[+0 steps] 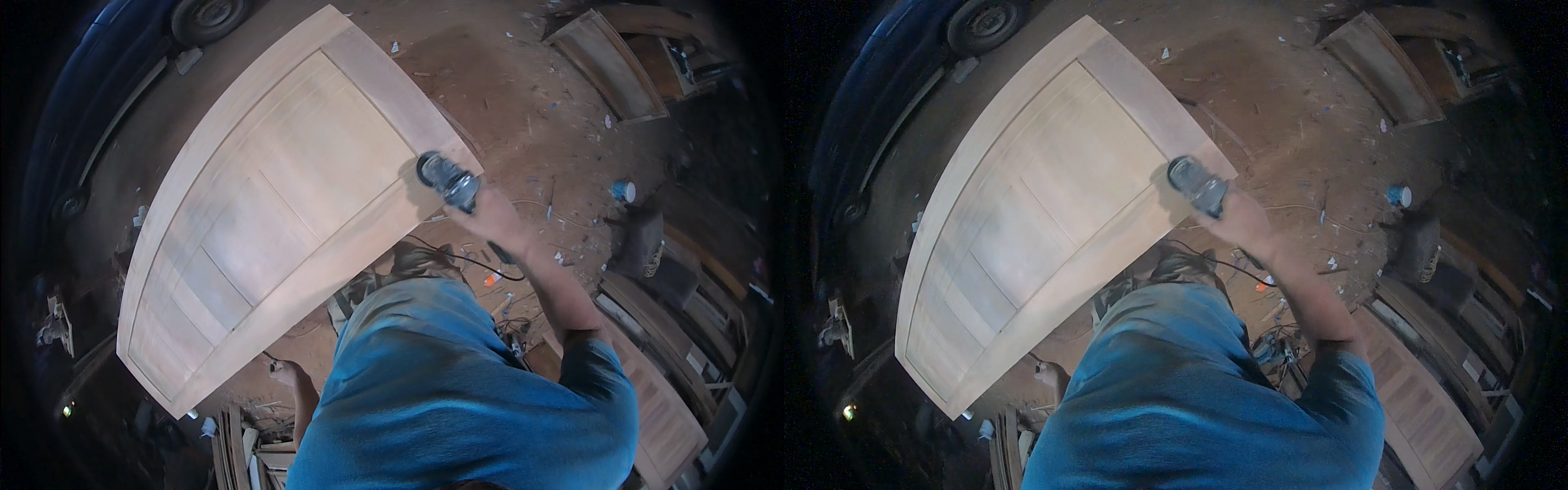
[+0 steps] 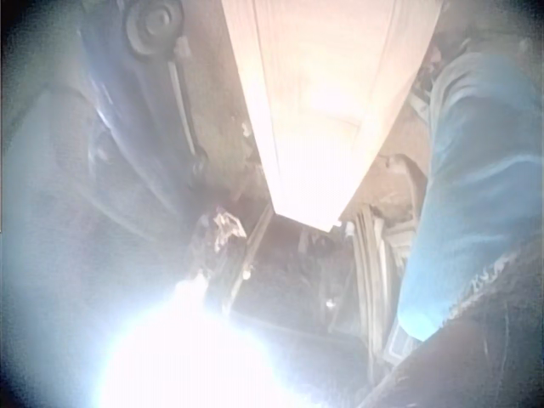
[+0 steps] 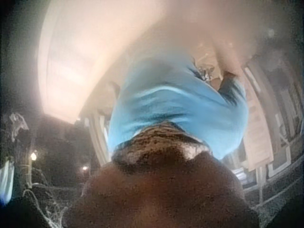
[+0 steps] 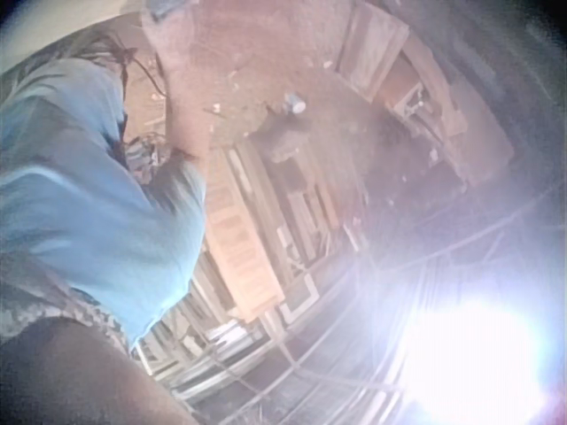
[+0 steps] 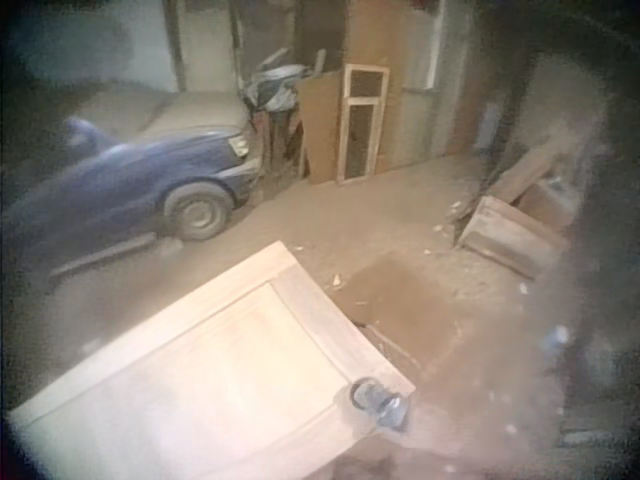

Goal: The person uses an electric sander to smooth the surface of a large wooden door panel. They then apply a white filler substance to the wood using a putty knife, spreading it across the surface to fill imperfections.

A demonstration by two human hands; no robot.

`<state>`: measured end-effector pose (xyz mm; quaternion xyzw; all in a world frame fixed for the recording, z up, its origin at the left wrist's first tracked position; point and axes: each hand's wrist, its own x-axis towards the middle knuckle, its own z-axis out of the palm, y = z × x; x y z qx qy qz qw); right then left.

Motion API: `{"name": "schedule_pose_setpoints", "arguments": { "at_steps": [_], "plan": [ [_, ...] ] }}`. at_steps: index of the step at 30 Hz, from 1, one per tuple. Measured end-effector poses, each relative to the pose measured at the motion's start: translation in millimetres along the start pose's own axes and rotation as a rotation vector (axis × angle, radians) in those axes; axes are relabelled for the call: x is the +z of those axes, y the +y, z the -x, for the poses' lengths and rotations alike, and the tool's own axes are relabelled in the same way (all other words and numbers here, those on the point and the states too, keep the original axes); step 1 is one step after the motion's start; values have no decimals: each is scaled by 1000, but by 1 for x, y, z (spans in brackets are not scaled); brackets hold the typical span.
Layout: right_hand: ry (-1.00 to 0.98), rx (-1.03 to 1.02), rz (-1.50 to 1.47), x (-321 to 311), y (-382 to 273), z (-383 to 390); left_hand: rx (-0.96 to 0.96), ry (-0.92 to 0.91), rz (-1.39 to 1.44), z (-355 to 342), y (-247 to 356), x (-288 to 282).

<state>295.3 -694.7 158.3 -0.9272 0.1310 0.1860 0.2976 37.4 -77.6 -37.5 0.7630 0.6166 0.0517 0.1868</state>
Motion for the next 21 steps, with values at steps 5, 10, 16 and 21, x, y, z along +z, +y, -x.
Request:
{"name": "schedule_pose_setpoints", "arguments": {
  "at_steps": [5, 10, 16, 21],
  "plan": [
    [-149, -101, 118, 49, -56, 21, -2, -29, 1, 10, 2, -4],
    [-277, -228, 84, 83, -80, 16, -30, -40, 7, 21, 11, -16],
    [-25, -37, 49, 35, -39, 14, -43, -51, -37, 20, -18, -27],
    [93, 134, -164, -8, -6, 7, -68, -41, -81, 28, -33, -25]
  ]
}}
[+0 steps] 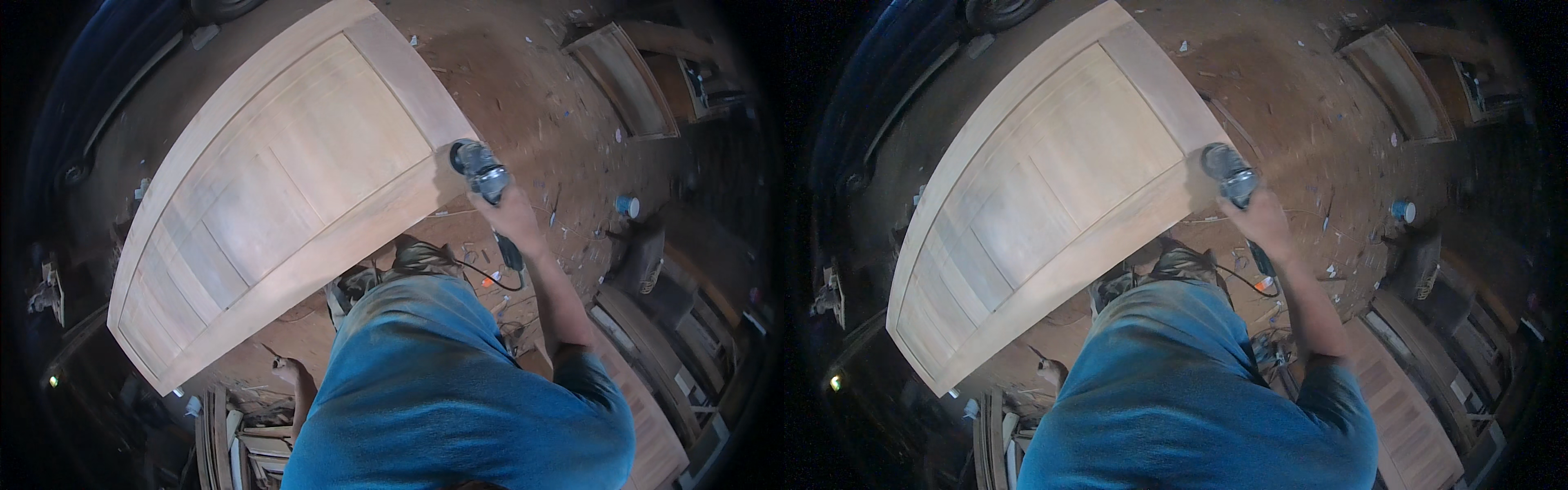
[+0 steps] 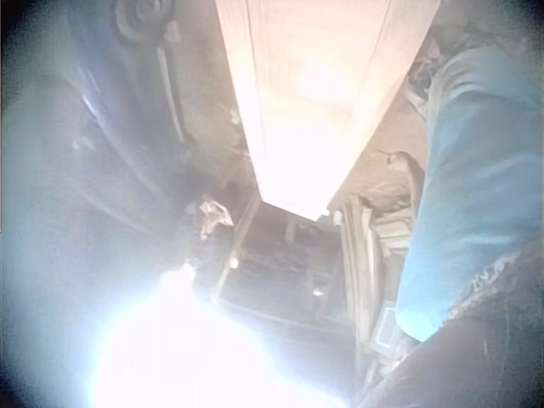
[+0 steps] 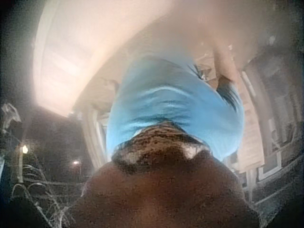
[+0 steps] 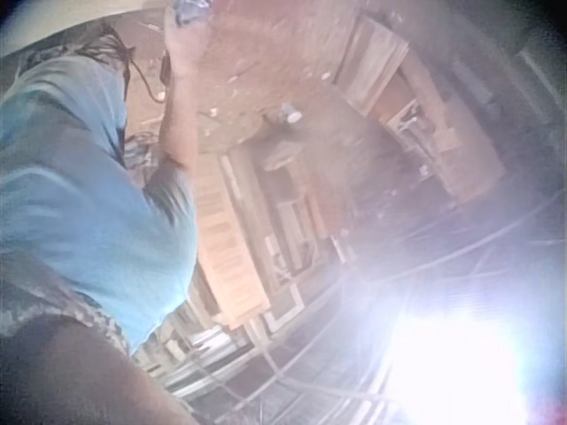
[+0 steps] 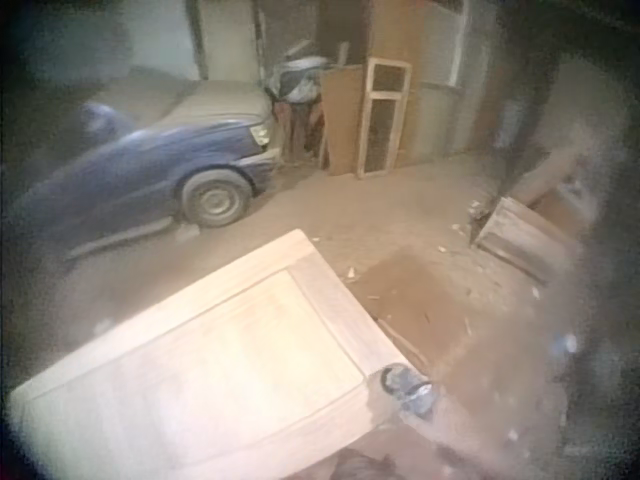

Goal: The person uses an electric sander to smooth the surface of a large wooden door panel. They then apply a white filler substance to the wood using a putty knife, spreading it across the surface to fill imperfections.

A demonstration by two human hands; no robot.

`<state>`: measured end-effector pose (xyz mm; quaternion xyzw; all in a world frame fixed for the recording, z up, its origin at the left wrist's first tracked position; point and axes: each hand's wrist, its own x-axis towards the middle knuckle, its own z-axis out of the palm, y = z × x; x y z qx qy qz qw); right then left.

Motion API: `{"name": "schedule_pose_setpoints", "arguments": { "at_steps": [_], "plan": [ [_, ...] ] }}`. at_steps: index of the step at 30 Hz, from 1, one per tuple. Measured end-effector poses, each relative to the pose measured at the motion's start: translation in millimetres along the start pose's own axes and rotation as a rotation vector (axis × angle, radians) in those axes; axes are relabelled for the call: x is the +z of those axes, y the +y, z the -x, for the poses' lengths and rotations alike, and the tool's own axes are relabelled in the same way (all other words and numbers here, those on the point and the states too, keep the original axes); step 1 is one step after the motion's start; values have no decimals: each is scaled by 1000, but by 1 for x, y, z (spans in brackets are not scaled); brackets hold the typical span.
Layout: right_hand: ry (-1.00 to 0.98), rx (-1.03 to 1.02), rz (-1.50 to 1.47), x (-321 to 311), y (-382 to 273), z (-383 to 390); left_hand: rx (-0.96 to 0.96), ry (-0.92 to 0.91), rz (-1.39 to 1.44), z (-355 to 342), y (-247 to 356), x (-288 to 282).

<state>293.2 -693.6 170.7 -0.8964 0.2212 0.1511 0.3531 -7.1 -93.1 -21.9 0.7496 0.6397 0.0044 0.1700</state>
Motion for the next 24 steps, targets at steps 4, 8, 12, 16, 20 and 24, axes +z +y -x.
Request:
{"name": "schedule_pose_setpoints", "arguments": {
  "at_steps": [4, 8, 12, 16, 20, 24],
  "plan": [
    [66, 7, -137, 0, 7, 9, 0, 6, -21, -1, 13, 0],
    [155, 51, -90, 14, 17, 15, -44, -12, 41, 17, 23, 1],
    [178, 107, -153, 17, 6, 13, -27, -36, 18, 27, 31, -13],
    [141, 31, -101, 22, 23, 12, 119, -1, 75, 8, -1, -13],
    [-131, 30, 55, 31, 0, 36, 188, 55, 21, 17, -36, -26],
    [-289, -52, 282, 87, -17, 70, 92, 68, 28, 9, -41, -35]
  ]
}}
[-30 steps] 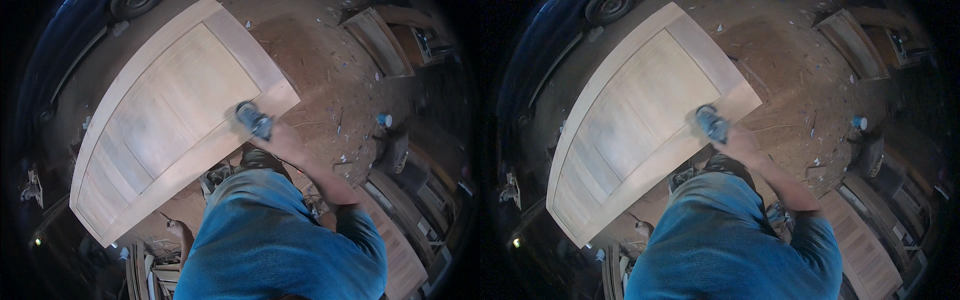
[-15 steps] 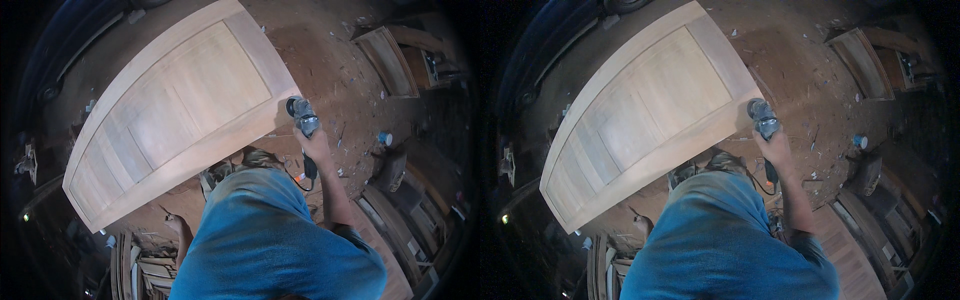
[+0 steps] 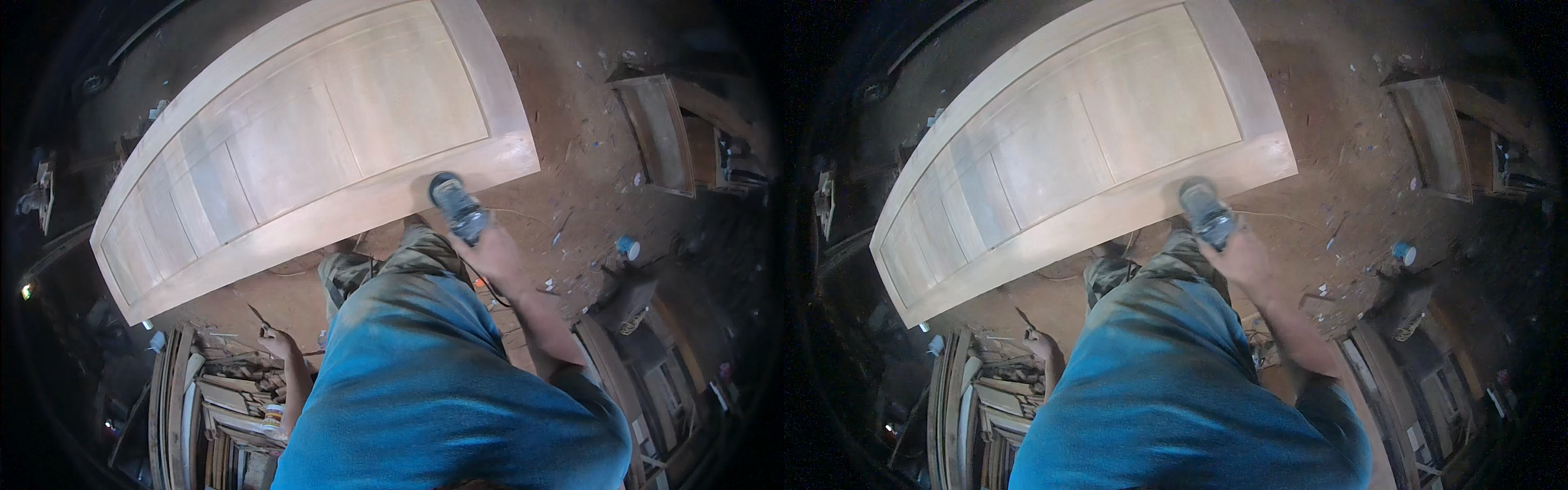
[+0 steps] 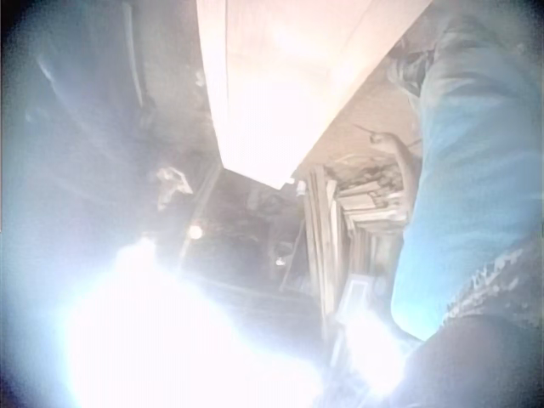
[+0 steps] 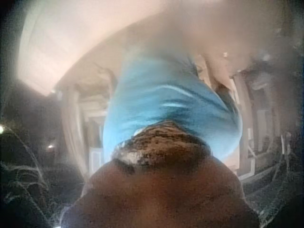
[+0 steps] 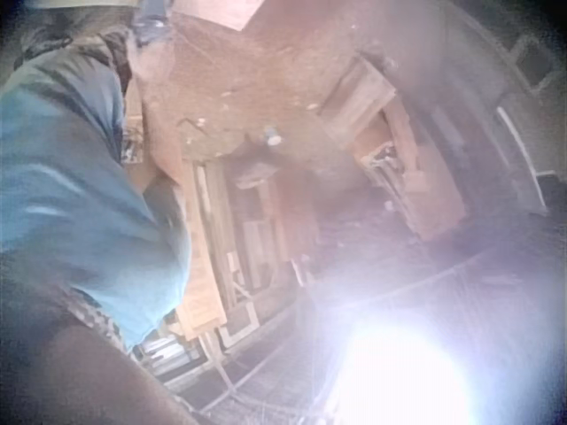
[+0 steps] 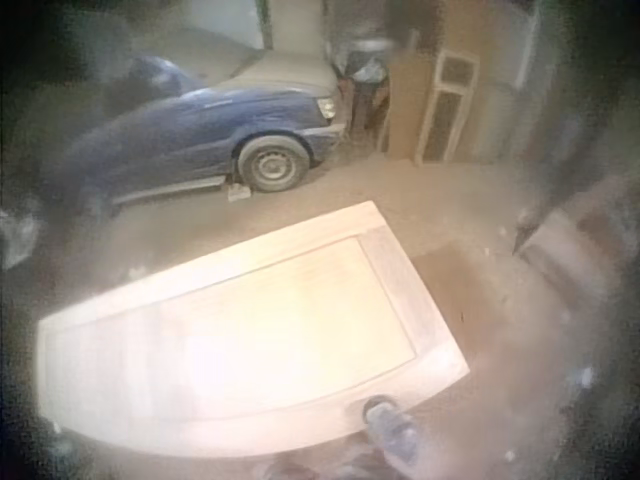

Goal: The person uses an electric sander to smooth the surface of a large wooden door panel. They then apply a white filler substance to the wood using a putty knife, spreading it across the surface to fill imperfections.

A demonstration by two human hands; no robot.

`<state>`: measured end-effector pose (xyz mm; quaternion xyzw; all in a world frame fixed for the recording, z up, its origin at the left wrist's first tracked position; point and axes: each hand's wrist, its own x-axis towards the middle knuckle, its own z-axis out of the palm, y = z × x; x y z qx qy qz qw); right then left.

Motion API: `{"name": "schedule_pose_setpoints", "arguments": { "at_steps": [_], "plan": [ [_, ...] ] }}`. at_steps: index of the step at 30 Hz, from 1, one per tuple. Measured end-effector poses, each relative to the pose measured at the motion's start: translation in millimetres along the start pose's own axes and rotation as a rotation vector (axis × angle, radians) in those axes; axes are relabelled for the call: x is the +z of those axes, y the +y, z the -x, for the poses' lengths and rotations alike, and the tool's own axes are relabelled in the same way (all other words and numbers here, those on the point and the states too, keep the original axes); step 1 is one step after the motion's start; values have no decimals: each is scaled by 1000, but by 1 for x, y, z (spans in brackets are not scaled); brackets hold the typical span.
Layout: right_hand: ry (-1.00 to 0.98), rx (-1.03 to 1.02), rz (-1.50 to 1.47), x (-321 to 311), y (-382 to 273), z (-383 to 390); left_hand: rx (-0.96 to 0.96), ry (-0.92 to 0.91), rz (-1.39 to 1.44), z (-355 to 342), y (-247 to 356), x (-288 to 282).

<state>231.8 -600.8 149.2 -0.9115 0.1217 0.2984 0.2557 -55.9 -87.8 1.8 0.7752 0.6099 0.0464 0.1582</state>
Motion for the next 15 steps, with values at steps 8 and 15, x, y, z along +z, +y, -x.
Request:
{"name": "schedule_pose_setpoints", "arguments": {
  "at_steps": [8, 15],
  "plan": [
    [-20, -173, 63, 98, -111, 25, -26, -53, 51, -36, -78, -1],
    [282, -81, -118, 107, -96, 58, -292, -116, 290, -133, -155, -19]
  ]
}}
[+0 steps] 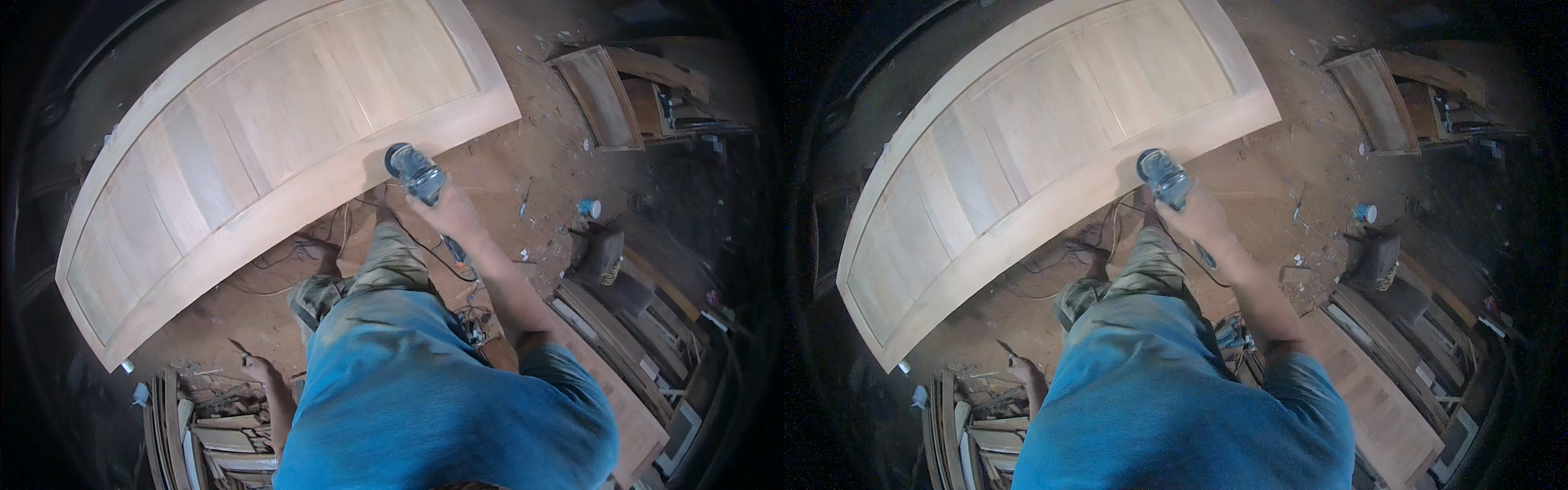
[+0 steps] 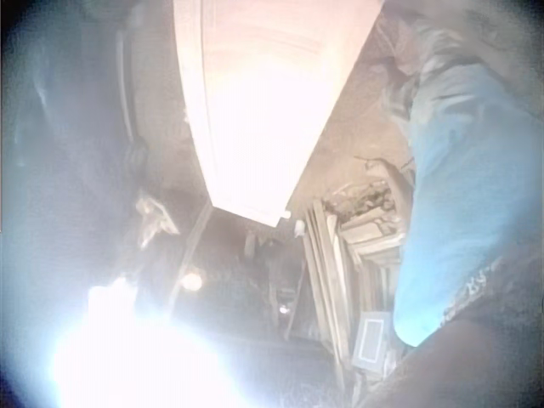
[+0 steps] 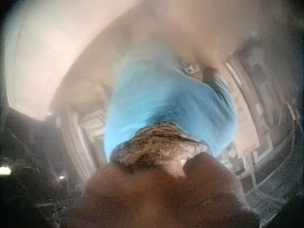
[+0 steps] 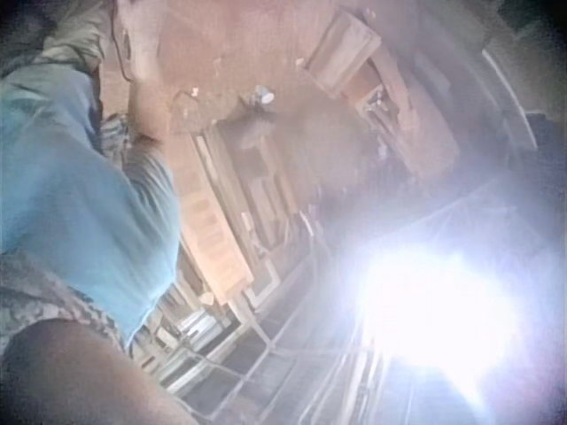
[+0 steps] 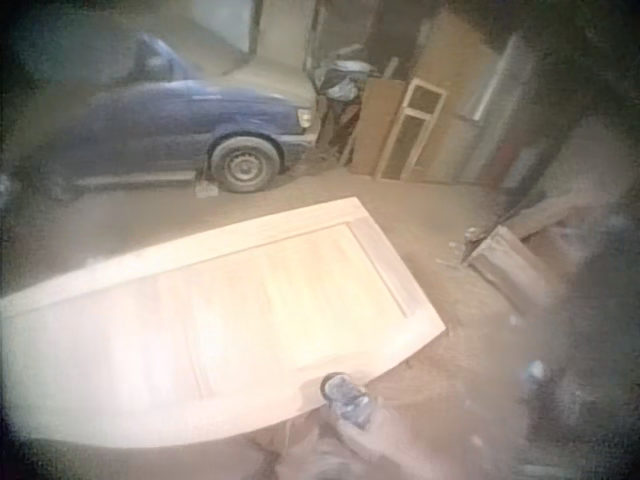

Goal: The person uses an electric sander to smooth the surface of a large wooden door panel. They then apply a white filler substance to the wood using a putty knife, spreading it across the surface to fill imperfections.

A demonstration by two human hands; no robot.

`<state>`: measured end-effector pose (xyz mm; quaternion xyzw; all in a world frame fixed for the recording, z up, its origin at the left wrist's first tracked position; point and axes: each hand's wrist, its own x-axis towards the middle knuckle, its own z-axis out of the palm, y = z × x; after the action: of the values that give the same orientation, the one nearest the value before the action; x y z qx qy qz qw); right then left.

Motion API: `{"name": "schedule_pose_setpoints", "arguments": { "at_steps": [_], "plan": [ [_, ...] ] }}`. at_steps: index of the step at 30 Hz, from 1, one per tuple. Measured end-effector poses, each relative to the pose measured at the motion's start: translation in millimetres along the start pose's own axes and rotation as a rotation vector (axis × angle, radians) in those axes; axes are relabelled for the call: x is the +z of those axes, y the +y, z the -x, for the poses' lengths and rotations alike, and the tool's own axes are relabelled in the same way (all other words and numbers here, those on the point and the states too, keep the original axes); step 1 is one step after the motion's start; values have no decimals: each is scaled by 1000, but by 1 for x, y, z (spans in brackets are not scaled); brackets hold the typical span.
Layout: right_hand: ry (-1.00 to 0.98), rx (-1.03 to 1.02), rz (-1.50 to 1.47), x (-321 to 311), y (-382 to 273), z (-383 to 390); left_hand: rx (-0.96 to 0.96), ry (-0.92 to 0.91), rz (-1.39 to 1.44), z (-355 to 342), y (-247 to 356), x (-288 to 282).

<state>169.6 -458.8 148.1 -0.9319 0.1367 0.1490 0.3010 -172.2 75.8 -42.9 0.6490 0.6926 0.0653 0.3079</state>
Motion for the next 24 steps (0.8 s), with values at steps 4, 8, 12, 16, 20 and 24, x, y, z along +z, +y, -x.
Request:
{"name": "schedule_pose_setpoints", "arguments": {
  "at_steps": [4, 8, 12, 16, 20, 24],
  "plan": [
    [3, -38, -157, -18, 6, 2, -3, -180, 156, -37, -1, -28],
    [102, 95, -91, -21, 31, -9, 120, 43, 32, -48, 15, -51],
    [144, 159, -96, -48, 54, -25, 257, 130, 13, -25, 11, -37],
    [238, 68, -69, -75, 107, -53, 327, 155, 5, 20, -20, -25],
    [292, 109, -53, -108, 160, -83, 176, 117, -139, 55, -68, -21],
    [299, 117, -81, -152, 183, -94, 172, 145, -113, 65, -120, -22]
  ]
}}
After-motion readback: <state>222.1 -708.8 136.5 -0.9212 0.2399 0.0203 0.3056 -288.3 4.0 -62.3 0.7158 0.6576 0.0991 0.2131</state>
